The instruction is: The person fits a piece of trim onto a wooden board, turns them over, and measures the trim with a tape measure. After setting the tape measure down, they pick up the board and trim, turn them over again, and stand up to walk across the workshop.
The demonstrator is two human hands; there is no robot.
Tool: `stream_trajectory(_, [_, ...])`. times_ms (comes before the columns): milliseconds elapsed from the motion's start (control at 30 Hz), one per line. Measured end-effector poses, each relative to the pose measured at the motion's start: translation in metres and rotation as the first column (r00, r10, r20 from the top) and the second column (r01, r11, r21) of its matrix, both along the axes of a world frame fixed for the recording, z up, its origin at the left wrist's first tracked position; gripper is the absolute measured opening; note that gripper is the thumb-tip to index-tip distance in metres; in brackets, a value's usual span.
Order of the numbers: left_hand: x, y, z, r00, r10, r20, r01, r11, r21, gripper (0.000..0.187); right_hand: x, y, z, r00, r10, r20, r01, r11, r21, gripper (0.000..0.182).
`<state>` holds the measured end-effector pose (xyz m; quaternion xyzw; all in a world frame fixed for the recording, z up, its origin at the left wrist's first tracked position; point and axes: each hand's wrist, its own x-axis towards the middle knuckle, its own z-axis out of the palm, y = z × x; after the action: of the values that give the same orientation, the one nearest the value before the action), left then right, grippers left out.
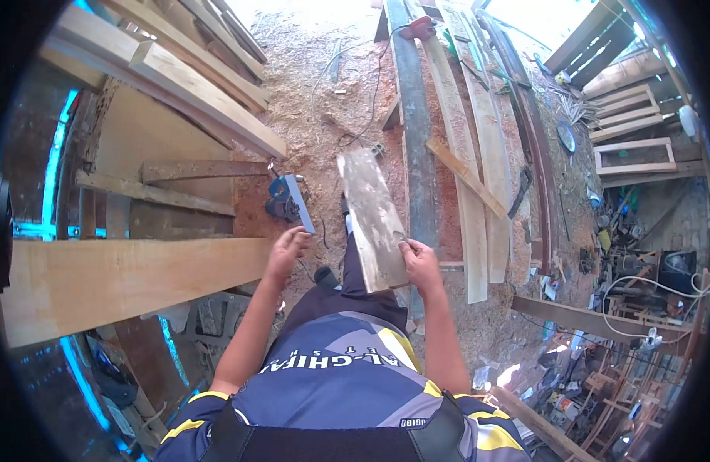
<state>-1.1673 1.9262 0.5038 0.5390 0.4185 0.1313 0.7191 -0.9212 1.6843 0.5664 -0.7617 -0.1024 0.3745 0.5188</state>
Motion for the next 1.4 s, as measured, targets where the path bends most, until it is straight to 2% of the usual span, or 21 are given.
stream_trajectory(33, [0.021,-0.007,0.009,0.997,-0.078,-0.014,0.077,0.995,-0.057,0.047,0.003,0.005,-0.001,1.0,0.015,0.012,-0.015,1.0,0.021,0.039])
stream_trajectory(133, [0.08,-0.021,0.011,0.961,-0.089,0.262,0.19,0.901,-0.389,0.061,0.012,0.028,0.0,0.999,0.053,0.008,-0.053,0.996,0.07,0.041])
stream_trajectory(200, [0.115,-0.03,0.04,0.959,0.134,0.249,-0.007,0.891,-0.454,0.065,0.023,0.049,0.009,0.996,0.084,-0.032,-0.08,0.992,0.096,0.041])
stream_trajectory(233, [0.132,-0.029,0.054,0.952,0.205,0.228,-0.08,0.885,-0.459,0.058,0.03,0.057,0.003,0.994,0.088,-0.067,-0.076,0.985,0.157,0.041])
stream_trajectory(333, [0.167,-0.015,0.021,0.922,0.239,0.306,-0.157,0.95,-0.269,0.046,0.061,0.088,-0.008,0.974,0.139,-0.176,-0.091,0.963,0.255,0.04])
stream_trajectory(367, [0.178,-0.005,0.016,0.914,0.264,0.307,-0.176,0.942,-0.286,0.04,0.074,0.098,-0.009,0.978,0.181,-0.106,-0.155,0.963,0.219,0.04])
stream_trajectory(467, [0.202,0.027,0.004,0.908,0.314,0.276,-0.22,0.921,-0.323,0.037,0.113,0.129,-0.014,0.955,0.291,-0.065,-0.283,0.953,0.105,0.04])
stream_trajectory(500, [0.209,0.039,0.007,0.896,0.333,0.293,-0.239,0.919,-0.312,0.036,0.13,0.135,-0.029,0.933,0.353,-0.075,-0.335,0.925,0.18,0.043])
stream_trajectory(600, [0.211,0.077,-0.008,0.891,0.354,0.285,-0.257,0.91,-0.325,0.034,0.187,0.158,-0.006,0.924,0.293,-0.245,-0.266,0.954,0.138,0.042])
stream_trajectory(633, [0.211,0.086,-0.011,0.879,0.385,0.281,-0.299,0.905,-0.303,0.031,0.204,0.164,-0.009,0.934,0.266,-0.239,-0.233,0.959,0.16,0.041])
stream_trajectory(733, [0.204,0.102,-0.031,0.847,0.478,0.233,-0.427,0.872,-0.238,0.029,0.247,0.176,-0.031,0.96,0.192,-0.206,-0.183,0.981,0.062,0.038])
stream_trajectory(800, [0.193,0.109,-0.038,0.84,0.5,0.213,-0.459,0.862,-0.215,0.033,0.263,0.183,-0.039,0.956,0.178,-0.234,-0.165,0.983,0.074,0.037])
stream_trajectory(933, [0.175,0.111,-0.047,0.793,0.583,0.177,-0.549,0.81,-0.208,0.035,0.265,0.188,-0.041,0.942,0.185,-0.28,-0.171,0.982,0.074,0.036])
stream_trajectory(1167, [0.141,0.106,-0.072,0.755,0.642,0.133,-0.586,0.753,-0.3,0.038,0.227,0.174,-0.026,0.923,0.189,-0.336,-0.167,0.982,0.093,0.037])
stream_trajectory(1400, [0.12,0.097,-0.077,0.798,0.595,0.1,-0.55,0.785,-0.284,0.041,0.206,0.143,-0.002,0.881,0.068,-0.469,-0.017,0.994,0.112,0.039])
